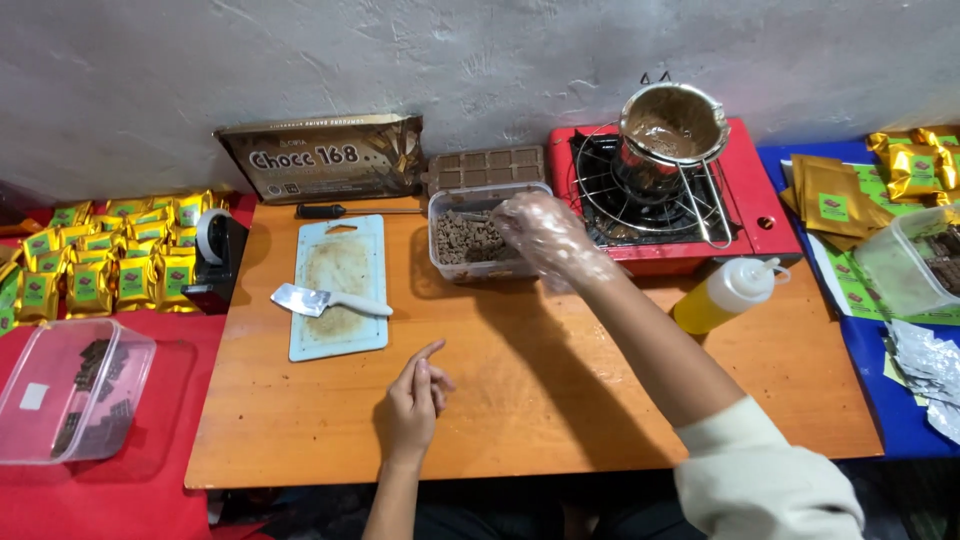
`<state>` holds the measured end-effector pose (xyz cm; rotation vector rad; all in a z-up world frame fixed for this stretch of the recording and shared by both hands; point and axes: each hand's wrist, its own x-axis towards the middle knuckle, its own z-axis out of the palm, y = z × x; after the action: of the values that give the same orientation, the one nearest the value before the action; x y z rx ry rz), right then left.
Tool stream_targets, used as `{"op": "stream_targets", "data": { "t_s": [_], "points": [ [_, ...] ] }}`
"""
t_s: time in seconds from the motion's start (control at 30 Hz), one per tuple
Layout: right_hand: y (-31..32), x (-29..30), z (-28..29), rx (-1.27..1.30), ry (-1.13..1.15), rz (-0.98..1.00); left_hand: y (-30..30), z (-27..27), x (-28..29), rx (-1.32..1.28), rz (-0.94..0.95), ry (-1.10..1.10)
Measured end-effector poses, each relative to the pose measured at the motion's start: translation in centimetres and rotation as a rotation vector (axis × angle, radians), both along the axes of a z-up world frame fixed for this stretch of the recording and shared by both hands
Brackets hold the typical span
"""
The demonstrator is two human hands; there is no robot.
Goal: Filling a chocolate mold with chocolate chips and leveling the surface with a metal scraper.
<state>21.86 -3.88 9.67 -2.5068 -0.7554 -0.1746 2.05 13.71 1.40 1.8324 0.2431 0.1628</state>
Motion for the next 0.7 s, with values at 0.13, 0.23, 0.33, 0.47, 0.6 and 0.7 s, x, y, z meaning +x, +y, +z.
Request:
{"op": "stream_targets", "data": {
  "t_s": [0.13,0.23,0.33,0.47,0.6,0.7],
  "points": [
    [2.4,2.9,-0.4,-0.181,0.233,-0.082,0.1,0.0,0.2,0.120,0.040,-0.022],
    [3.7,5.8,-3.1,-0.349,0.242,-0.154,0.2,0.0,0.5,0.182,0.005,-0.030],
    [4.6,8.6,-6.9,-0.493,0.057,-0.136,0.3,0.1,0.7,0.198,-0.010,-0.042],
    [6.3,9.9,-9.0,-0.688,-0.170,-0.093,0.4,-0.2,0.8,0.225,-0.031,-0.050],
    [6.4,9.0,-8.1,-0.758,-0.211,-0.076,0.5,-1.2,0.9,0.263,-0.033,-0.024],
    [6.1,7.9,-5.7,-0.746,-0.213,-0.089,0.6,-1.9,1.1,0.086,-0.048,-0.163]
  ]
}}
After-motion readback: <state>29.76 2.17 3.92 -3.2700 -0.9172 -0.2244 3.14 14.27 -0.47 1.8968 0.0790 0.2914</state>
